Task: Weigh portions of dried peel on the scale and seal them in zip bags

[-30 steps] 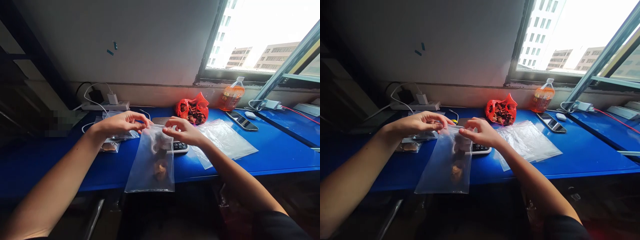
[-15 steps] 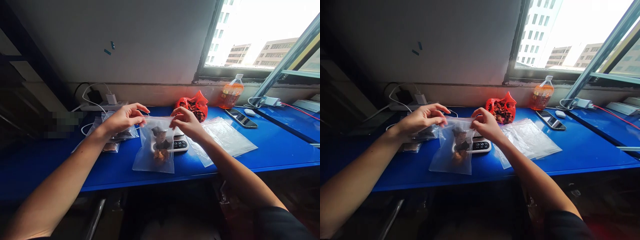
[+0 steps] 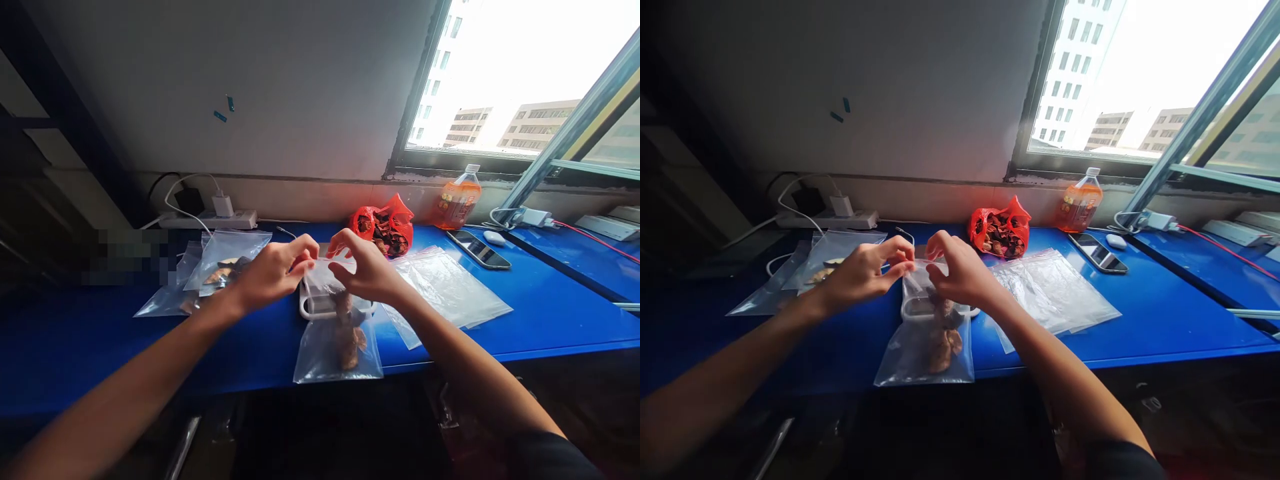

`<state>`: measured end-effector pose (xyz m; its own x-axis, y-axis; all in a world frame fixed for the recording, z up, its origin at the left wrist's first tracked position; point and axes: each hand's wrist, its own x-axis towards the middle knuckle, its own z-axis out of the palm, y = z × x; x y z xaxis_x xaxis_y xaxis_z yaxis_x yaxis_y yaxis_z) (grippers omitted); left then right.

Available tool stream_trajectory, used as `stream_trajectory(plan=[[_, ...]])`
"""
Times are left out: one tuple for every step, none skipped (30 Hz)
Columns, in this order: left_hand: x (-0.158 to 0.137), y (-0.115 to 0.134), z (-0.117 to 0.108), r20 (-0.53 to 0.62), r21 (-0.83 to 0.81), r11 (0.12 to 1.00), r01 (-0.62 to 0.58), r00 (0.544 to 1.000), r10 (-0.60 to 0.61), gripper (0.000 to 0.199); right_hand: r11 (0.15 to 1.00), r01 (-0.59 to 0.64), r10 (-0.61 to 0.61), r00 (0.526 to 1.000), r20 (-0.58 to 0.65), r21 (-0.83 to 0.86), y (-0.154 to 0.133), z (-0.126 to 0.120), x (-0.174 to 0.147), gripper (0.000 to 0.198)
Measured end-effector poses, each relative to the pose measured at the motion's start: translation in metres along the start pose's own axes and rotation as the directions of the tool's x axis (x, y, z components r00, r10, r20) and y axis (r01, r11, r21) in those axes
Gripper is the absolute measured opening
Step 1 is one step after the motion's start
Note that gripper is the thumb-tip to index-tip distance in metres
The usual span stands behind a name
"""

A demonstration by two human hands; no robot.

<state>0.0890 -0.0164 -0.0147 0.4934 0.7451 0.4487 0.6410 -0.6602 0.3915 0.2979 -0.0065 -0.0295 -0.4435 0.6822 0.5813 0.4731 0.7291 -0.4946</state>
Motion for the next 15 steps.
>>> stream_trajectory(plan=[[-0.001,0.002,0.004,0.021,-0.008,1.0,-0.031,0.999,0.031,0.006,1.0,0.019,-0.019,1.0,0.006,-0.007,-0.003,0.004,-0.001,0.018],[-0.002,0.005,0.007,0.036,-0.017,0.999,-0.051,0.998,0.052,0.005,1.0,0.028,-0.028,1.0,0.008,-0.011,-0.005,0.008,-0.001,0.019],[-0.002,0.007,0.009,0.043,-0.025,0.998,-0.059,0.997,0.06,0.005,1.0,0.03,-0.03,0.999,0.012,-0.007,-0.006,0.011,-0.002,0.019],[-0.003,0.009,0.011,0.045,-0.028,0.998,-0.058,0.997,0.059,0.004,1.0,0.03,-0.03,0.999,0.016,0.007,-0.006,0.013,-0.003,0.019],[-0.003,0.01,0.011,0.039,-0.023,0.998,-0.056,0.998,0.057,0.003,0.999,0.031,-0.032,0.999,0.02,0.025,-0.006,0.014,-0.003,0.019],[-0.003,0.011,0.011,0.03,-0.008,0.998,-0.056,0.998,0.056,0.003,0.999,0.035,-0.036,0.999,0.023,0.04,-0.005,0.014,-0.003,0.018],[-0.003,0.011,0.011,0.019,0.012,0.998,-0.057,0.998,0.057,0.002,0.998,0.042,-0.043,0.999,0.025,0.047,-0.004,0.014,-0.004,0.018],[-0.004,0.011,0.011,0.007,0.033,0.998,-0.059,0.998,0.059,0.001,0.998,0.05,-0.051,0.998,0.024,0.04,-0.004,0.013,-0.004,0.018],[-0.004,0.01,0.011,-0.006,0.049,0.997,-0.062,0.998,0.063,0.001,0.998,0.057,-0.058,0.998,0.02,0.021,-0.003,0.013,-0.004,0.017],[-0.003,0.01,0.012,-0.018,0.059,0.996,-0.068,0.997,0.069,0.002,0.998,0.06,-0.06,0.998,0.018,-0.006,-0.003,0.013,-0.004,0.017],[-0.003,0.01,0.013,-0.027,0.059,0.995,-0.08,0.996,0.082,0.003,0.998,0.056,-0.055,0.998,0.016,-0.037,-0.003,0.014,-0.005,0.018],[-0.003,0.009,0.013,-0.032,0.053,0.994,-0.099,0.994,0.101,0.004,0.997,0.046,-0.046,0.999,0.013,-0.067,-0.003,0.015,-0.005,0.018],[-0.002,0.009,0.014,-0.031,0.044,0.991,-0.125,0.991,0.127,0.005,0.995,0.036,-0.035,0.999,0.01,-0.091,-0.003,0.016,-0.005,0.019],[-0.002,0.01,0.015,-0.024,0.035,0.987,-0.156,0.987,0.157,0.008,0.994,0.028,-0.027,1.0,0.009,-0.107,-0.004,0.017,-0.005,0.02],[-0.002,0.011,0.015,-0.013,0.029,0.982,-0.188,0.982,0.189,0.01,0.993,0.025,-0.024,1.0,0.009,-0.112,-0.004,0.018,-0.005,0.021]])
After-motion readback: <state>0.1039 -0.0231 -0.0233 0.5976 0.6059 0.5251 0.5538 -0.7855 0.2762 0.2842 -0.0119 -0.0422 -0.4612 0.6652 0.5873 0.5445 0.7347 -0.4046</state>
